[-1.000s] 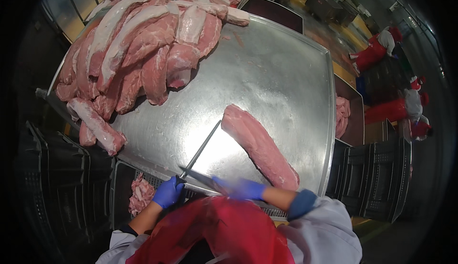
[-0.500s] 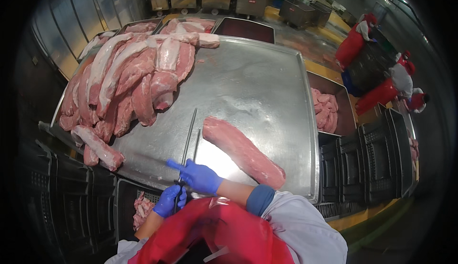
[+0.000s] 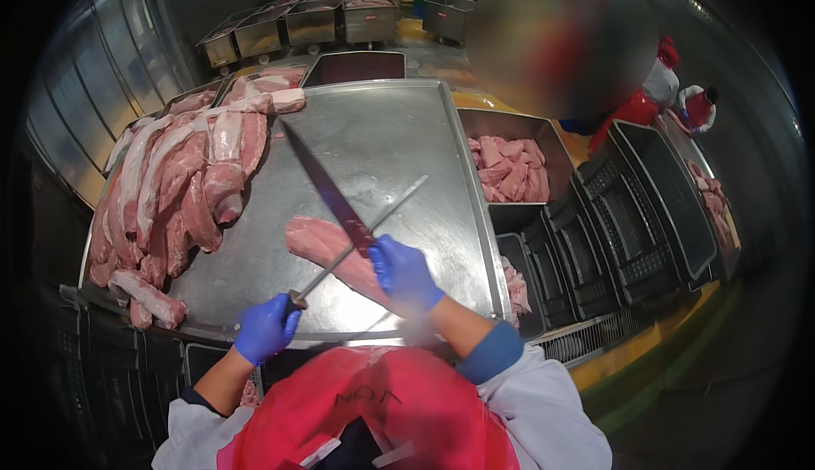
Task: The person uses a knife to trim fat and connective tissue from large cuts of raw meat on a stainless steel table. They repeatedly reposition the meat, slice off unwanted layers, and place the trimmed pieces into a nearby container.
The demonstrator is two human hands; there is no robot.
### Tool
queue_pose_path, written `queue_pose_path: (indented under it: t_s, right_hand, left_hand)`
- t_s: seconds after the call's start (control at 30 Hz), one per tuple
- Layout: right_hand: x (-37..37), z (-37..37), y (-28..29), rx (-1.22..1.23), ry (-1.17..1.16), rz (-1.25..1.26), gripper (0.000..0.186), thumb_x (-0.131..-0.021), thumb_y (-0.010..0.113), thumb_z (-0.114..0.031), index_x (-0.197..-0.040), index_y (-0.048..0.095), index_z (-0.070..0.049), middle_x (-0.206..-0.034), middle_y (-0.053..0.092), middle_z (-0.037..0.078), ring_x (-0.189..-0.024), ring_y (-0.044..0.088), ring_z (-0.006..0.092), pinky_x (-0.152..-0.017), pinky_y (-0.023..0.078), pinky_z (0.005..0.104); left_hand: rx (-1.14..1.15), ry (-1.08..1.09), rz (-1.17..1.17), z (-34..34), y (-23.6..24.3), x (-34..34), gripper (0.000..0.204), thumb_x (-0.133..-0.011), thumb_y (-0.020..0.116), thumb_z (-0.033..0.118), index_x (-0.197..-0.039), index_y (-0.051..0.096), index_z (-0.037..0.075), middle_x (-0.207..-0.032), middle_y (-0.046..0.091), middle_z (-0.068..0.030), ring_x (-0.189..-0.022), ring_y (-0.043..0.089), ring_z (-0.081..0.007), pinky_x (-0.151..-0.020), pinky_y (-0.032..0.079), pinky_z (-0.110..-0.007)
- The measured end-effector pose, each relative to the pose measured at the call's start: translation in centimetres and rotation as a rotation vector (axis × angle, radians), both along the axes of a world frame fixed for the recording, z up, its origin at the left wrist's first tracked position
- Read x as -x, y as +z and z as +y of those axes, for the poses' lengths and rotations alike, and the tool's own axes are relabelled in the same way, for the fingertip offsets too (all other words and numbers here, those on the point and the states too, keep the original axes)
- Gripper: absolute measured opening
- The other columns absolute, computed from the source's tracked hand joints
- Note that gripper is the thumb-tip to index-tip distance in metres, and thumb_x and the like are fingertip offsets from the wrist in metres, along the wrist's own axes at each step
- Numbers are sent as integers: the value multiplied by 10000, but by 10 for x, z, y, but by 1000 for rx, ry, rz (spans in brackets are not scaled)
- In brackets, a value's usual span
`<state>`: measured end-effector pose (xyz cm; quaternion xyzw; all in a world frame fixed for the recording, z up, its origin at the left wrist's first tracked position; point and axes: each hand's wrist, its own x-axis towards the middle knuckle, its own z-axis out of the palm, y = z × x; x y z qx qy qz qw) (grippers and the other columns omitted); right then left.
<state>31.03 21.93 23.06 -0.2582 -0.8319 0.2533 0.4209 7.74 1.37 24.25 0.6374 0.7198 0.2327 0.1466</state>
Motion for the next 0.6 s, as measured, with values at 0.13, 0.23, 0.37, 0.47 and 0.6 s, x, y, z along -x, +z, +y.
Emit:
queue_pose_path:
  t_s: [0.13,0.23,0.37,0.47,0.6]
  right_hand:
    - [-111,-26,-71,67,-7,-363,129,-973,585,-146,-915,609,-33,-739,627,217,-654,637,418,-569,471,493]
    - [-209,-25,-138,202,63,-537,155,-976,575,-174,-922,624,-37,-742,615,221,-635,623,417,-571,474,492]
    - [-156,7,-111,190,278,-154,210,-1010,542,-213,-930,623,-35,-728,611,152,-567,591,322,-551,474,402]
    - [-128,14,-94,880,374,-66,258,-1048,513,-253,-956,616,-35,-736,624,74,-556,583,178,-521,454,325]
    - [-190,0,-125,952,465,-486,295,-1063,499,-296,-979,619,-40,-747,648,48,-556,576,98,-511,471,244]
  left_hand:
    - [-56,10,-139,-6,-15,-35,187,-929,629,187,-1076,628,72,-868,676,-192,-770,674,-411,-668,531,-502]
    - [-119,-41,-136,0,-17,-47,167,-918,629,166,-1058,630,75,-860,680,-185,-761,681,-400,-673,544,-491]
    - [-57,-301,-46,17,-29,-85,187,-914,638,193,-1064,614,85,-853,671,-200,-746,670,-419,-660,541,-495]
    - [208,-287,-51,33,-70,-105,222,-940,625,241,-1087,615,76,-908,674,-234,-793,660,-461,-680,535,-519]
    - [-7,40,-215,15,-127,-51,251,-977,590,247,-1089,612,24,-942,689,-263,-855,675,-465,-716,532,-513]
